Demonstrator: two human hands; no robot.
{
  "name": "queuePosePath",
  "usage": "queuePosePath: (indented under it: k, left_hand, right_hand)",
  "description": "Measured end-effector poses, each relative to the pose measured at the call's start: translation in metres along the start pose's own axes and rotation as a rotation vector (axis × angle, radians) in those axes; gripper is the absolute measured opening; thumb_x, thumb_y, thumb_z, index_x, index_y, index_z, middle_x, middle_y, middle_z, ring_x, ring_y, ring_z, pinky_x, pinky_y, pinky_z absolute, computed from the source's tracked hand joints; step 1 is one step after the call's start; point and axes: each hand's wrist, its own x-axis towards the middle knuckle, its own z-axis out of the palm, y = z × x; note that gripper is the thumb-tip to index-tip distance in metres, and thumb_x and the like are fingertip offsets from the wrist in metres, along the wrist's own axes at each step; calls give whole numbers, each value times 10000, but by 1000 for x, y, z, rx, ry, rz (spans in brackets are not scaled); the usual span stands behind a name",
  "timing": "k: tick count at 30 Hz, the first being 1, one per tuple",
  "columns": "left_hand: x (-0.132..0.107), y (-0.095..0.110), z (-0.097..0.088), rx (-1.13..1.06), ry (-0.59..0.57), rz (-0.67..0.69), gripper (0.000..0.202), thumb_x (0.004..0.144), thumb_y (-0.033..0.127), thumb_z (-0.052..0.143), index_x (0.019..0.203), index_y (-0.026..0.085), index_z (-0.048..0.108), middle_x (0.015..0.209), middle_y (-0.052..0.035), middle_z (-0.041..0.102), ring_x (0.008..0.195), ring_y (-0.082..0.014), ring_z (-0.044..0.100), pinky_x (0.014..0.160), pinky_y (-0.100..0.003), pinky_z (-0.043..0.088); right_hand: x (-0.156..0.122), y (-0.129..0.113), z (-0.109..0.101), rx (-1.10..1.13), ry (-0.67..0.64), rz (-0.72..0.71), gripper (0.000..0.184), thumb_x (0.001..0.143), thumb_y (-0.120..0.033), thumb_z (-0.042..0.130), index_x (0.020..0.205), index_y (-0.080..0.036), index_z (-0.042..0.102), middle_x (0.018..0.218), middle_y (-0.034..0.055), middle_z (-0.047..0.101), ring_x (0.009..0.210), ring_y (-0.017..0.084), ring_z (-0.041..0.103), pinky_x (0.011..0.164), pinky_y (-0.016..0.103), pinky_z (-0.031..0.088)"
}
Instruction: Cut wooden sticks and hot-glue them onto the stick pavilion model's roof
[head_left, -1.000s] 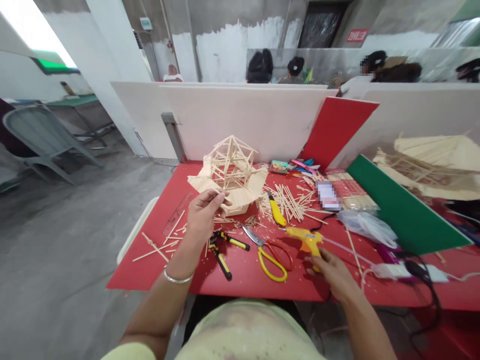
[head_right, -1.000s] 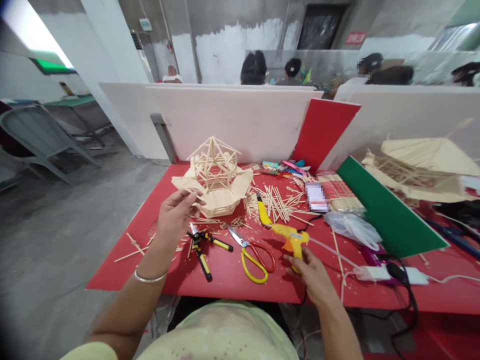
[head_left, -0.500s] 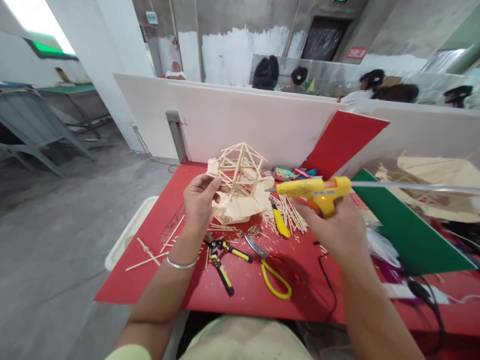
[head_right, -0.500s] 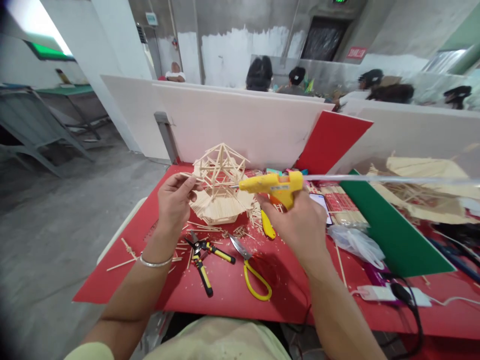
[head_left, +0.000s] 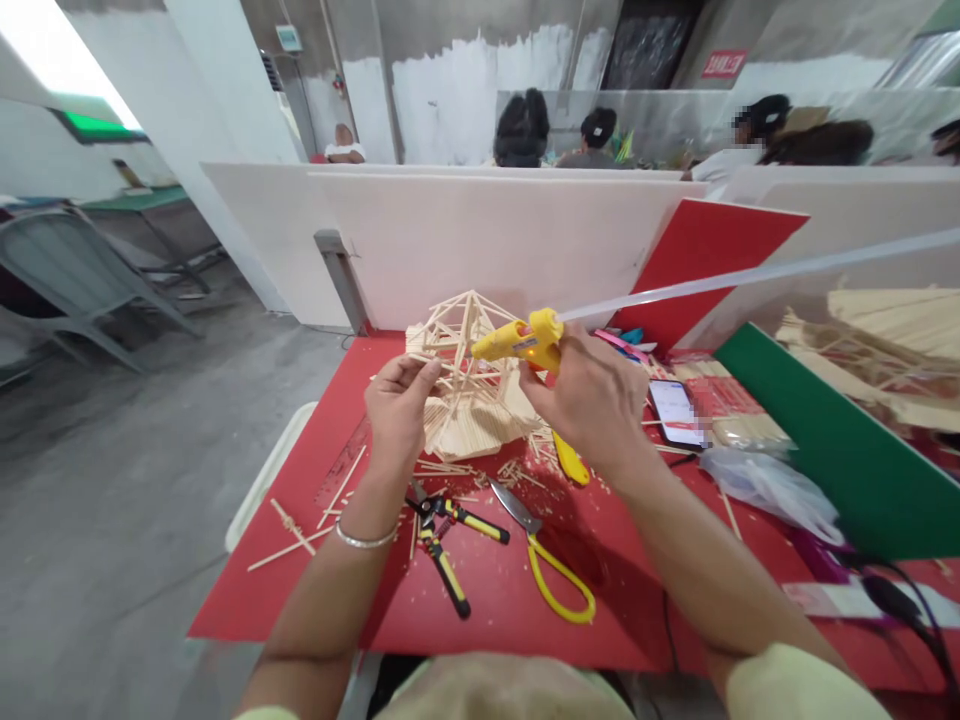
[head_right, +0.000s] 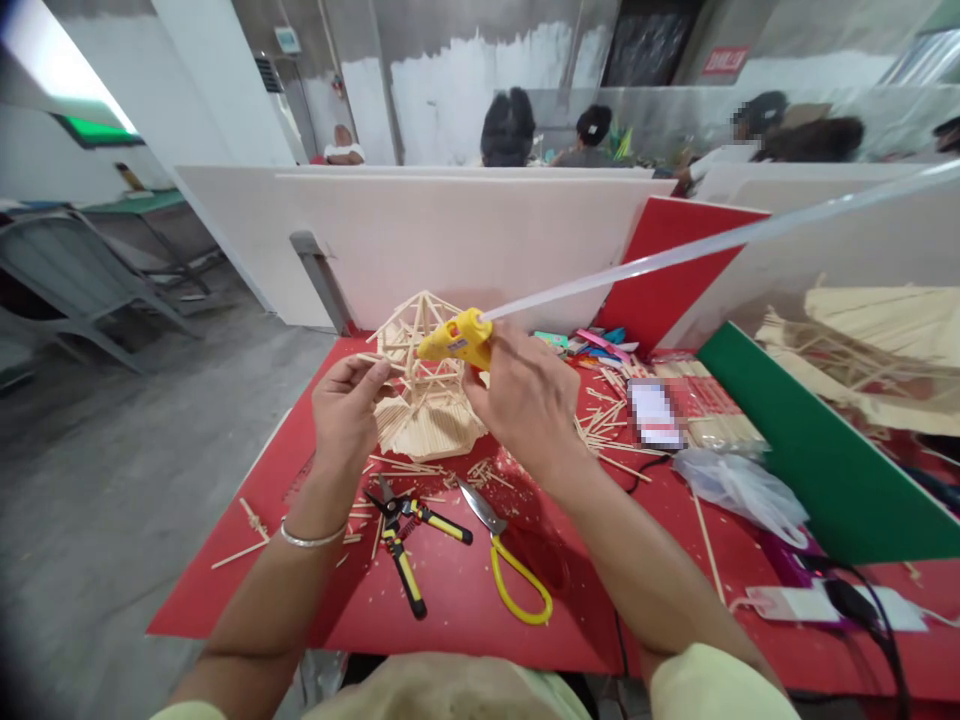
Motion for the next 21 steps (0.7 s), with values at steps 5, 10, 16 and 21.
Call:
queuePosePath:
  k: [5, 10, 16, 21]
  left_hand:
    - [1, -2, 3, 40, 21, 21, 205, 722, 319, 808, 787, 157, 700, 738, -25, 700, 657, -125, 655, 561, -212, 531]
    - [1, -4, 5, 63, 4, 36, 187, 734, 311, 800, 777, 160, 698, 723, -20, 696, 641, -117, 647, 559, -210, 530]
    - [1, -3, 6, 91, 7, 24, 184, 739, 316, 791, 776, 167, 689, 750, -20, 707, 641, -111, 648, 568, -209, 526]
    - [0, -4, 6, 92, 18, 18, 202, 725, 326, 798, 773, 166, 684, 735, -15, 699, 641, -113, 649, 566, -210, 527]
  right_hand:
    - [5, -5, -6, -36, -45, -28, 234, 887, -352, 543, 1058, -192, 547, 859, 67, 679, 785, 207, 594, 601, 310, 277]
    - [9, -7, -11, -44, -92, -37, 224, 896, -350, 525, 1046, -186, 547, 872, 80, 678, 799, 215, 579, 619, 316, 278]
    - [11, -7, -13, -49, -104, -51, 220, 895, -341, 519, 1050, -188, 552, 869, 85, 672, 803, 221, 582, 604, 320, 262]
    - [12, -8, -15, -50, -95, -59, 199, 899, -320, 511, 1051, -196, 544, 865, 69, 662, 797, 211, 575, 591, 322, 220]
